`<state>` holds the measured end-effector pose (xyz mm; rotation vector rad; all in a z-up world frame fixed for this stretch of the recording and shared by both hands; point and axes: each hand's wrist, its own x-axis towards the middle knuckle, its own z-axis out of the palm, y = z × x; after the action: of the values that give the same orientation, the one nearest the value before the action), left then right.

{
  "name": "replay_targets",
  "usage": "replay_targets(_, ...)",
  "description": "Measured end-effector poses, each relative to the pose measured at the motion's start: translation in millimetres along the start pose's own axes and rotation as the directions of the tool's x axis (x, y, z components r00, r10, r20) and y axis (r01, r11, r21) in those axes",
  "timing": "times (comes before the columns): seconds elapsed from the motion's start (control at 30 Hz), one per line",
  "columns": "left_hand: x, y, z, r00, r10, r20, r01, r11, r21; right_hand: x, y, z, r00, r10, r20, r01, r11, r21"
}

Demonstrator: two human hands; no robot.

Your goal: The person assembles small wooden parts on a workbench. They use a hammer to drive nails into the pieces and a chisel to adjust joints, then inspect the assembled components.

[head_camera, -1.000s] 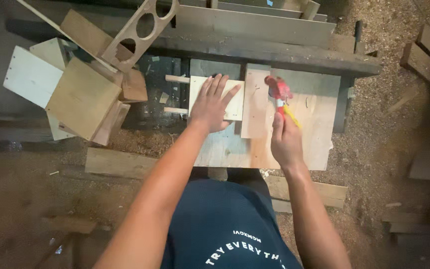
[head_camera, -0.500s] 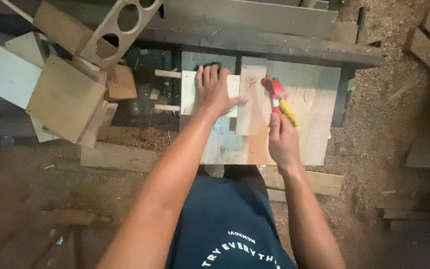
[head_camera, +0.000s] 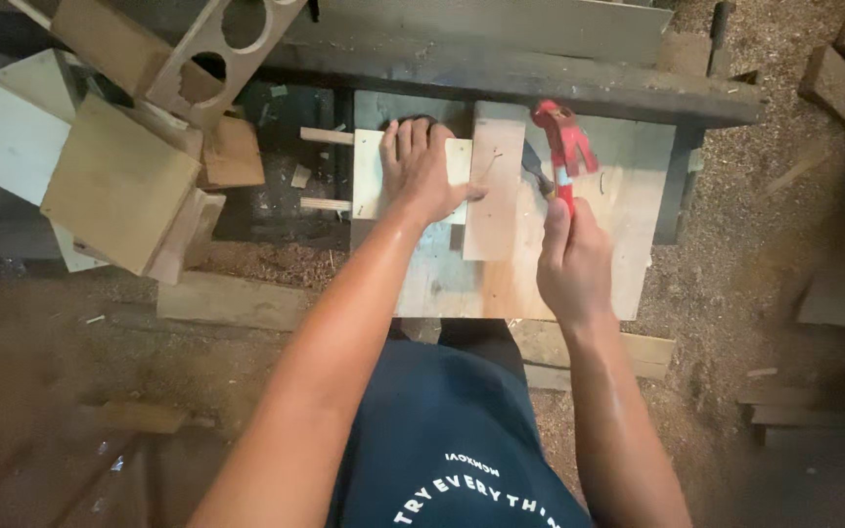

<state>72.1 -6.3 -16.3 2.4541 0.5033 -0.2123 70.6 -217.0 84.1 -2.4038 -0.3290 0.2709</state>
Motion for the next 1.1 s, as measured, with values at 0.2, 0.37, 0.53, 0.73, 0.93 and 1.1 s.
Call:
replay_targets(0.2, -0.4, -1.9, 1.5, 0.997, 0.068, -0.041, -0.067, 0.998, 0.015, -0.7, 4.0, 20.4, 0.994, 0.045, 0.102, -0.029, 0.987, -0.157)
replay_targets(0.37, 0.0, -7.5, 5.6, 0.998, 0.042, -0.037, -0.042, 0.999, 0.003, -5.0, 11.9, 24.8, 0.990, 0.123, 0.063, -0.121, 0.992, -0.039)
replay_targets(0.53, 0.3, -3.9, 6.9, 0.997, 0.046, -0.067, -0.045, 0.999, 0.018, 4.0, 4.9, 25.2, 0.995, 0.052, 0.089, -0.046, 0.997, -0.068)
replay_targets(0.73, 1.3, -2.6, 4.6, 1.000, 0.024, -0.019, -0.024, 1.000, 0.004, 3.2, -17.9, 1.7, 0.999, -0.031, 0.007, 0.031, 0.994, -0.109)
replay_targets(0.93, 1.3, -12.4, 4.8, 0.992, 0.087, -0.086, -0.087, 0.996, 0.004, 5.2, -32.3, 16.9, 0.948, -0.315, -0.040, 0.309, 0.945, -0.102)
replay_targets(1.1, 12.6, -9.3, 2.2, 0.988, 0.098, -0.122, -0.096, 0.995, 0.022, 5.6, -5.9, 21.2, 0.976, -0.211, -0.056, 0.208, 0.976, -0.059)
